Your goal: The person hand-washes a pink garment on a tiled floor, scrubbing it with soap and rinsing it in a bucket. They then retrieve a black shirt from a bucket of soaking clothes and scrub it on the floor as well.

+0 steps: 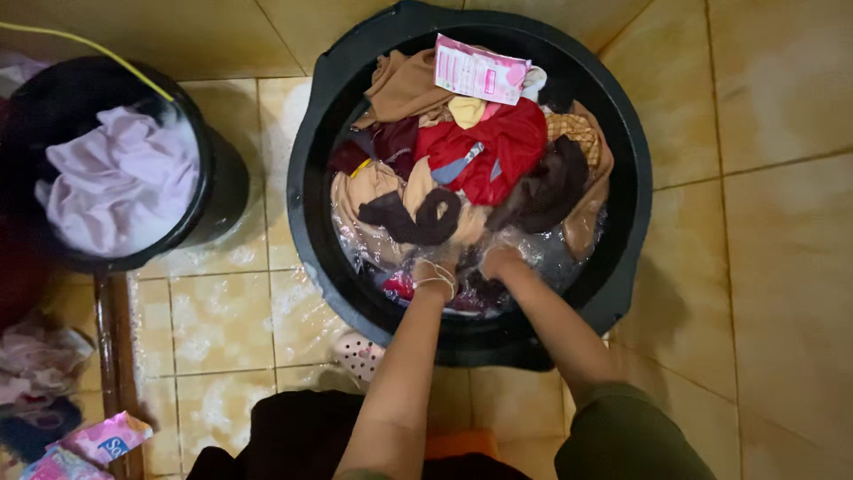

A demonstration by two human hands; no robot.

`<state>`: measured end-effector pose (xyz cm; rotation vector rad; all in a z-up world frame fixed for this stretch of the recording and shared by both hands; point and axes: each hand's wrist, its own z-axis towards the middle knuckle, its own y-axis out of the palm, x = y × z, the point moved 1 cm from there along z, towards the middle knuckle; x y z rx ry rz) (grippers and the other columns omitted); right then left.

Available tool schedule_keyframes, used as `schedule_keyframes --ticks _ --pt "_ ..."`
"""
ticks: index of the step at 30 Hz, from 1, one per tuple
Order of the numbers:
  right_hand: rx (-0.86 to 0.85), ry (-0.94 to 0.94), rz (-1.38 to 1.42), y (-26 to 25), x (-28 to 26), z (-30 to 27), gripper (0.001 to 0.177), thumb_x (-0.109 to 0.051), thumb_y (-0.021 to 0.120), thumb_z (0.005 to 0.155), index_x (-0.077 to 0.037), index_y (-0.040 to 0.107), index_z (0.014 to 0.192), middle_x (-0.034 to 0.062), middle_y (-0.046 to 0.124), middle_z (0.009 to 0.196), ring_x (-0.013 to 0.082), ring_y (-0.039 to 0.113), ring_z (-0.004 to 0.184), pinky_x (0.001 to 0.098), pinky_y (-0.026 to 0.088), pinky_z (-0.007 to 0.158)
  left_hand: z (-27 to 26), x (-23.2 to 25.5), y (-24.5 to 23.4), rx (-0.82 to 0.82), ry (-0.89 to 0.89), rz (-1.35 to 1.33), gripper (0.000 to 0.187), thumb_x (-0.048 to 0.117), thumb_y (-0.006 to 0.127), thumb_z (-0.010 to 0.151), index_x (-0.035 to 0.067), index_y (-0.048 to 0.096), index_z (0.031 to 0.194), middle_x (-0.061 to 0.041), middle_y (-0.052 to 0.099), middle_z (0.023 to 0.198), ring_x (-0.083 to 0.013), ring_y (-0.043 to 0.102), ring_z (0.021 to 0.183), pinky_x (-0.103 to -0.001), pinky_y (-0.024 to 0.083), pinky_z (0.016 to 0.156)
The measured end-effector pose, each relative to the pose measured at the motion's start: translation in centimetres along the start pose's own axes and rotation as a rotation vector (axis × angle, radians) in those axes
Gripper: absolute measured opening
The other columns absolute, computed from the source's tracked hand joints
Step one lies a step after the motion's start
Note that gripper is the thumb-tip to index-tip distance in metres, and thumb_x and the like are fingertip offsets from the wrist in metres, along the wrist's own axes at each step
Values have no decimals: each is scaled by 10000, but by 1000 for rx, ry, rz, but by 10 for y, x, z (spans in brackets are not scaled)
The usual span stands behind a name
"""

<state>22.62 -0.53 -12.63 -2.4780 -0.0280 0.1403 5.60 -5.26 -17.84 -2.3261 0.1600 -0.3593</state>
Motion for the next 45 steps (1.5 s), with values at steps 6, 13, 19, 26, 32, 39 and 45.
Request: schedule_keyframes --ticks 6,13,19,26,32,39,45 --pt "93 66 39 28 31 53 957 -447 797 697 -188 373 1515 258 230 1509 501 382 1330 537 382 1087 54 -5 35 -77 63 -158 476 204 438 967 80 571 1407 -233 569 1414 -364 599 1262 -464 465 1048" --pt "245 148 -3 -2 32 88 765 -351 736 763 -173 452 1450 239 402 1384 471 493 1226 535 445 1005 64 -17 7 30 -8 -300 385 218 444 1004 87 650 1301 -188 644 1368 -323 643 1257 -435 493 1074" --pt "336 218 -112 18 1 50 609 -269 685 819 -159 519 1395 223 548 1276 446 587 1137 534 499 934 -28 -15 -1 519 -13 -169 316 199 520 944 90 667 1202 -147 729 1184 -316 669 1123 -473 505 965" --pt "555 74 211 2 7 -57 549 -181 698 802 -123 577 1335 259 692 1091 463 685 993 522 551 857 -102 -5 -64 240 -95 -147 377 241 551 959 105 614 1305 -190 752 1080 -365 732 1009 -469 558 893" --pt "690 8 461 -11 28 -163 303 -230 760 773 -133 745 1060 228 730 968 447 694 959 503 542 844 -157 29 -109 52 103 56 493 488 737 841 110 722 1156 -158 726 1159 -322 710 1094 -457 576 892" --pt "990 -191 1276 -65 31 -245 283 66 659 749 -46 701 1006 -9 721 921 101 632 843 270 523 763 -247 39 -256 895 377 -214 348 167 716 784 152 642 1123 -131 732 1097 -364 687 1044 -520 545 805" --pt "1203 -542 1592 -163 -60 -341 256 118 676 790 -39 637 989 4 662 919 98 621 853 249 526 796 -330 39 -338 1155 514 -614 358 2 670 776 62 583 1119 -181 645 1073 -416 606 1071 -468 501 945"
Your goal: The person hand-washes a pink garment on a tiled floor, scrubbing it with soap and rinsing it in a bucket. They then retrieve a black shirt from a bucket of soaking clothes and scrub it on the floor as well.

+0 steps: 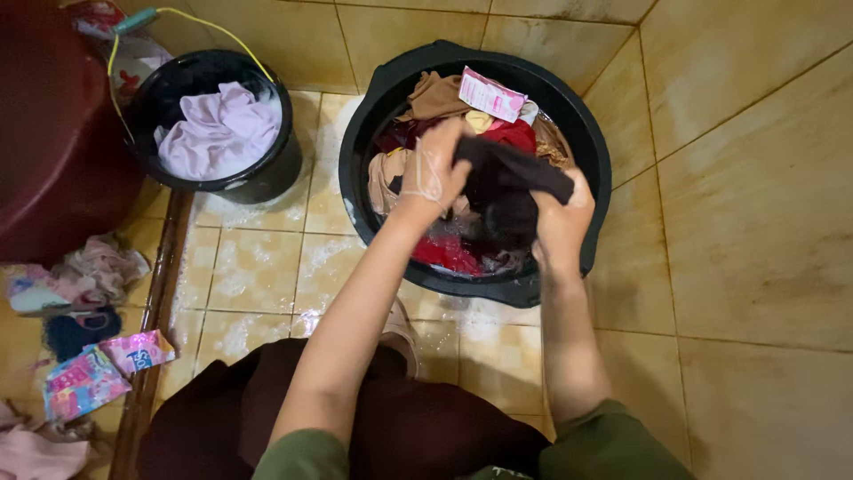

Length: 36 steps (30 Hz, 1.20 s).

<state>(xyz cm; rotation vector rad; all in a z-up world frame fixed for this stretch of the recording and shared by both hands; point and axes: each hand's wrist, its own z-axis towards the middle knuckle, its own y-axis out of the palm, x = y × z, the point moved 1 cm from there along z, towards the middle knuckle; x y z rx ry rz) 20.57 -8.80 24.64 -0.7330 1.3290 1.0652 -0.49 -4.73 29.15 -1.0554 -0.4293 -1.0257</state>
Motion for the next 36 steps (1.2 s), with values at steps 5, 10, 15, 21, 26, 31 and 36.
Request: schedule_keyframes --ticks 5,10,15,21,26,31,36 --pt "-89 -197 66 57 -40 2 292 142 665 838 -41 565 1042 11 612 990 115 595 961 264 505 902 23 -9 -18 309 107 -186 369 -50 581 803 46 564 1160 -176 602 1132 -381 627 1126 -426 507 1062" --pt "-149 -292 -181 61 41 19 351 87 679 802 -22 534 1102 44 578 1009 146 581 983 290 491 925 6 -60 -5 231 -18 -108 313 -36 578 876 54 568 1176 -182 610 1166 -394 623 1147 -435 504 1036" --pt "-207 -159 -481 1 208 -2 366 -26 708 846 -22 536 1169 146 646 1117 272 630 1087 364 487 1004 -54 -141 56 93 111 247 515 46 658 757 -23 525 1249 -271 555 1221 -499 530 1149 -529 453 974" --pt "-853 249 -1166 -34 287 -23 756 -391 847 761 -108 455 1343 286 516 1332 497 606 1152 509 502 1005 -136 -194 101 -806 -523 641 722 187 590 884 153 291 1540 -176 420 1524 -401 433 1360 -503 310 1149" --pt "-1138 447 -1576 7 309 -10 1037 -569 837 781 -55 273 1483 417 276 1542 536 546 1242 499 498 1027 -148 -238 137 -1048 -618 861 767 253 576 918 318 145 1549 -200 85 1712 -483 226 1506 -511 275 1165" --pt "-1233 398 -1637 26 361 15 859 -603 729 841 23 554 1403 340 500 1468 459 530 1342 461 458 1096 -158 -308 167 -1102 -756 733 418 266 608 951 187 731 1343 -120 666 1442 -294 624 1341 -411 522 1073" --pt "-1211 612 -1798 64 375 1 705 -528 613 882 -64 625 1412 192 585 1497 428 563 1376 569 459 1114 -150 -365 195 -1307 -755 690 420 351 763 821 191 763 1209 -59 729 1292 -254 699 1201 -427 570 971"
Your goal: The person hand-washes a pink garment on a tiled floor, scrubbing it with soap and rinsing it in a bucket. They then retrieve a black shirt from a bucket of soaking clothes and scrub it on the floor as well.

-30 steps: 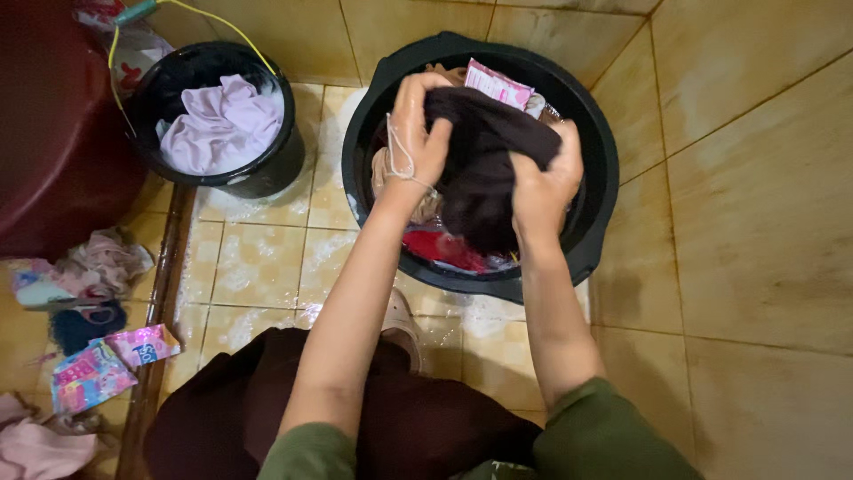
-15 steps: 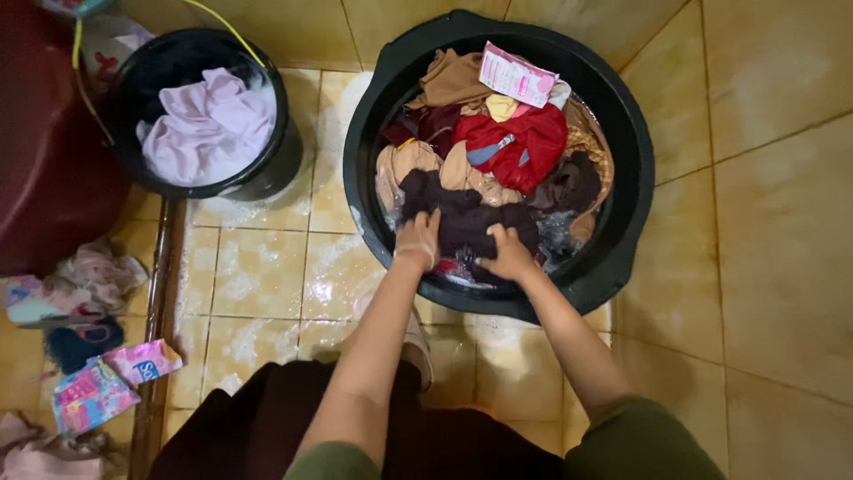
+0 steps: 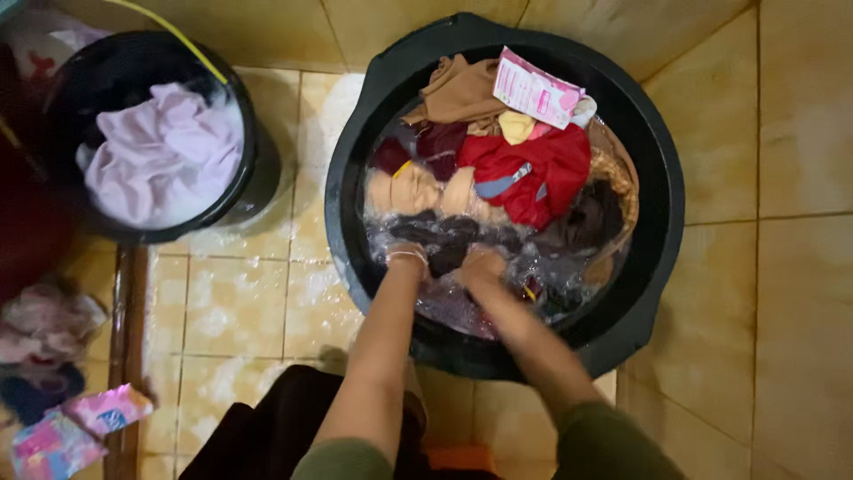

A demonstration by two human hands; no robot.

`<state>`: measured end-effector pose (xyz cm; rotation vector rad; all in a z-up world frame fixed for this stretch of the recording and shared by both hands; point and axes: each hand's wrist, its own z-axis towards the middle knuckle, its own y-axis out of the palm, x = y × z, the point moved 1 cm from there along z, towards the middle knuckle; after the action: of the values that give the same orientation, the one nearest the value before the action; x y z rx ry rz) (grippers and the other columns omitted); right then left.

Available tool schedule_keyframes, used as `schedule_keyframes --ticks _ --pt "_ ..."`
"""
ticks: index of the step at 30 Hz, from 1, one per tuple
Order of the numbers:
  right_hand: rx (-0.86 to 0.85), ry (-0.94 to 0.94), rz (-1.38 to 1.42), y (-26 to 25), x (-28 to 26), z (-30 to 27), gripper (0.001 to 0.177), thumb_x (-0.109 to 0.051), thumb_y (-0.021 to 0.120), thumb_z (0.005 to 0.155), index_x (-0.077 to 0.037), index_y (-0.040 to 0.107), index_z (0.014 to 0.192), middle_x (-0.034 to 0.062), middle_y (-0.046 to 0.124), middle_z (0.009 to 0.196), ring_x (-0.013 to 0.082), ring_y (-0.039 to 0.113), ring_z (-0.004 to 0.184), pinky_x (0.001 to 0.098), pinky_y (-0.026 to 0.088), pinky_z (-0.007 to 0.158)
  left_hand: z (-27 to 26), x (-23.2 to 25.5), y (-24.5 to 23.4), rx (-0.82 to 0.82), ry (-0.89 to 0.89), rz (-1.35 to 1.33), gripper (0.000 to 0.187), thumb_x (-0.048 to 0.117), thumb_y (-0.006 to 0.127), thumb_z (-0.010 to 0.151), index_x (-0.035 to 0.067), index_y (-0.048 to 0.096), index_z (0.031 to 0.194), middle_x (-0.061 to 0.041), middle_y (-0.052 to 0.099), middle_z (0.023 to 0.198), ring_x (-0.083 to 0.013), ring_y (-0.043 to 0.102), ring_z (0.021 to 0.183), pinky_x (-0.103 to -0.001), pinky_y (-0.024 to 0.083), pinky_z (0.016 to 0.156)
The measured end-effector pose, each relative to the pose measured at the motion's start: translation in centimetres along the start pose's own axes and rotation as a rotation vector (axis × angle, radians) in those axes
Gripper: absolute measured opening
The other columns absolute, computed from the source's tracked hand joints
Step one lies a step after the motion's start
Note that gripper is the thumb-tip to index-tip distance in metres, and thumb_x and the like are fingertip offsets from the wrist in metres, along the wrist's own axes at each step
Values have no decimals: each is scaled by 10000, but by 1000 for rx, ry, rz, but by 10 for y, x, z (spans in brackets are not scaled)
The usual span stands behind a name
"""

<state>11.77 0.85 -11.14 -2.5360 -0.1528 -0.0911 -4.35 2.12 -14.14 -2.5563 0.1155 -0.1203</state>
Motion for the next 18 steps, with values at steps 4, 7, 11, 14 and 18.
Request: schedule_keyframes --ticks 4,7,11,14,18 --pt "48 85 42 10 -15 20 741 -506 628 881 -55 561 1465 204 511 1535 439 488 1408 614 387 1121 40 -25 9 -141 42 -42 383 328 709 867 189 759 1221 -68 720 1316 -263 688 1224 -445 528 1016" --pt "108 86 85 18 -19 36 738 -502 641 865 -66 568 1456 206 533 1500 435 510 1379 601 403 1107 51 -32 8 -128 29 -28 361 310 668 902 186 756 1230 -76 713 1334 -270 679 1240 -459 497 1049" --pt "165 88 111 15 -26 54 735 -496 657 843 -81 578 1445 210 563 1454 430 539 1340 583 424 1088 35 -30 -11 -6 18 2 340 286 614 948 184 753 1242 -85 704 1359 -279 668 1263 -477 455 1094" --pt "204 81 126 8 -23 64 733 -491 670 827 -92 585 1436 213 586 1420 426 561 1311 569 440 1074 4 -14 -30 118 18 5 332 268 573 983 181 750 1251 -92 697 1377 -285 659 1280 -491 424 1128" --pt "152 -21 135 16 -9 74 731 -485 686 805 -108 594 1424 217 615 1374 421 590 1272 551 462 1056 -42 3 -26 352 2 -49 309 245 553 951 176 745 1182 -123 712 1266 -316 666 1201 -501 419 1050"
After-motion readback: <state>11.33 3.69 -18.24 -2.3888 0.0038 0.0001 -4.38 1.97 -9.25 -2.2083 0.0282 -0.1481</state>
